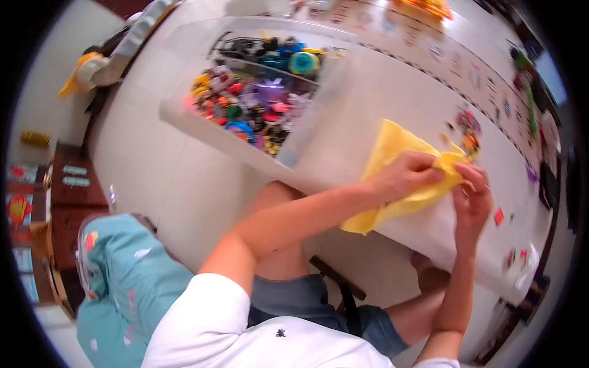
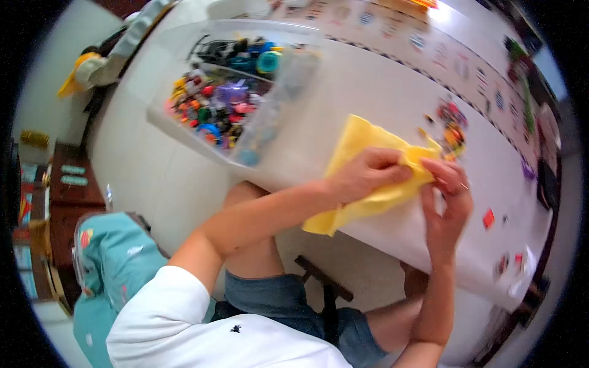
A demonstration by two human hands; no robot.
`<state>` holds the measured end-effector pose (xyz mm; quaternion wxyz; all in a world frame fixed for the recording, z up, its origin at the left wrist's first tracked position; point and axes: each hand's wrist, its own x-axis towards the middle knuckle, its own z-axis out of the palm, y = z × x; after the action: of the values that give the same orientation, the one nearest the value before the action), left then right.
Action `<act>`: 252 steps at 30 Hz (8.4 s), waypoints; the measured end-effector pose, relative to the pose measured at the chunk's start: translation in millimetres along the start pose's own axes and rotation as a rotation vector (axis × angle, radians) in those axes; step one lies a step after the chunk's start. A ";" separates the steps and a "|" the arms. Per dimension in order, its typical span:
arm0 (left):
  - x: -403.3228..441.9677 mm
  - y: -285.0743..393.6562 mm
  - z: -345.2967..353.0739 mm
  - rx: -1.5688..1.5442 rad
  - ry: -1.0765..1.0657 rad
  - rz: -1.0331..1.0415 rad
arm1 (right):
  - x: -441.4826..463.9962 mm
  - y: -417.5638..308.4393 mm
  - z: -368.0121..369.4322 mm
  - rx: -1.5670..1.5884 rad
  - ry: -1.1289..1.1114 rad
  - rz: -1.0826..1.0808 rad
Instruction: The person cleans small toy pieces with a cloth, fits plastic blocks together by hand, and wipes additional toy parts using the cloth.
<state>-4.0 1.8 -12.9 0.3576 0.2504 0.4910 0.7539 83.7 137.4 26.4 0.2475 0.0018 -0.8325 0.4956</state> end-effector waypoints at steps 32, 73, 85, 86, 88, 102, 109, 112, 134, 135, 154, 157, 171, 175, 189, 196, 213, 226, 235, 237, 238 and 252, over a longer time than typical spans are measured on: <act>-8.8 17.5 -7.9 0.076 0.063 0.085 | -1.5 0.9 10.6 -0.163 0.040 -0.089; -68.7 33.7 -23.8 0.882 0.094 0.916 | 124.7 -122.4 310.9 -0.763 -0.897 -0.868; -68.0 32.3 -24.7 1.042 0.116 1.025 | 130.8 -126.8 309.6 -0.439 -0.979 -0.705; -68.8 32.8 -25.0 1.075 0.132 1.032 | 133.9 -126.0 308.7 -0.406 -0.978 -0.672; -72.3 35.4 -25.2 1.089 0.116 1.011 | 138.4 -128.0 301.6 -0.352 -0.941 -0.645; -86.4 73.2 -41.8 -0.275 -0.249 0.063 | 20.8 -112.0 31.0 -0.099 -0.403 0.294; -80.5 61.9 -35.8 -0.084 -0.064 0.043 | -10.7 -95.8 34.4 0.157 -0.218 0.404; -77.4 60.2 -36.5 -0.176 -0.004 0.005 | -19.3 -92.6 31.1 0.471 -0.179 0.576; -77.4 60.3 -34.5 -0.097 -0.125 -0.107 | -16.7 -80.0 32.8 -0.215 -0.179 -0.162; -77.6 61.2 -34.2 -0.097 -0.126 -0.122 | -13.3 -82.8 27.9 -0.275 -0.240 -0.188; -75.6 51.9 -24.1 0.054 -0.163 0.388 | -26.4 -84.8 43.7 -0.075 0.019 -0.102; -78.4 55.4 -19.8 0.106 -0.134 0.409 | -29.7 -89.8 38.7 -0.128 -0.067 -0.131; -76.7 45.9 -21.4 0.219 -0.070 0.486 | -23.6 -86.0 55.1 -0.106 0.121 -0.138; -67.0 49.4 -15.3 -0.160 0.035 0.293 | 37.1 -115.6 50.8 0.170 0.094 -0.072; -56.5 32.2 -19.6 0.648 -0.011 0.604 | 155.4 -123.1 255.2 -0.369 -0.669 -0.423; -63.8 32.0 -14.6 0.760 -0.062 0.592 | 139.6 -89.3 102.8 -0.328 -0.306 -0.476; -111.1 43.2 -31.1 1.241 -0.468 0.805 | 136.9 -103.7 292.0 -0.676 -0.836 -0.919; -128.3 47.1 -56.1 1.167 -0.303 0.842 | 125.2 -107.8 297.3 -0.708 -0.929 -0.826; -128.4 45.3 -53.6 1.144 -0.299 0.847 | 148.2 -100.1 302.1 -0.236 -0.992 -0.641; -127.9 45.9 -53.3 1.141 -0.301 0.849 | 144.9 -100.0 307.0 -0.308 -1.028 -0.766; -127.2 45.0 -52.2 1.139 -0.296 0.859 | 140.2 -103.4 305.4 -0.377 -1.037 -0.834; -116.8 72.2 -67.9 -0.212 -0.163 0.139 | 114.3 -150.7 140.9 -0.378 -0.220 -0.804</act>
<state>-2.4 -146.9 23.7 0.3675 0.3049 0.3594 0.8017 -36.9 -27.9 143.6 0.3260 0.3322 -0.8630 0.1963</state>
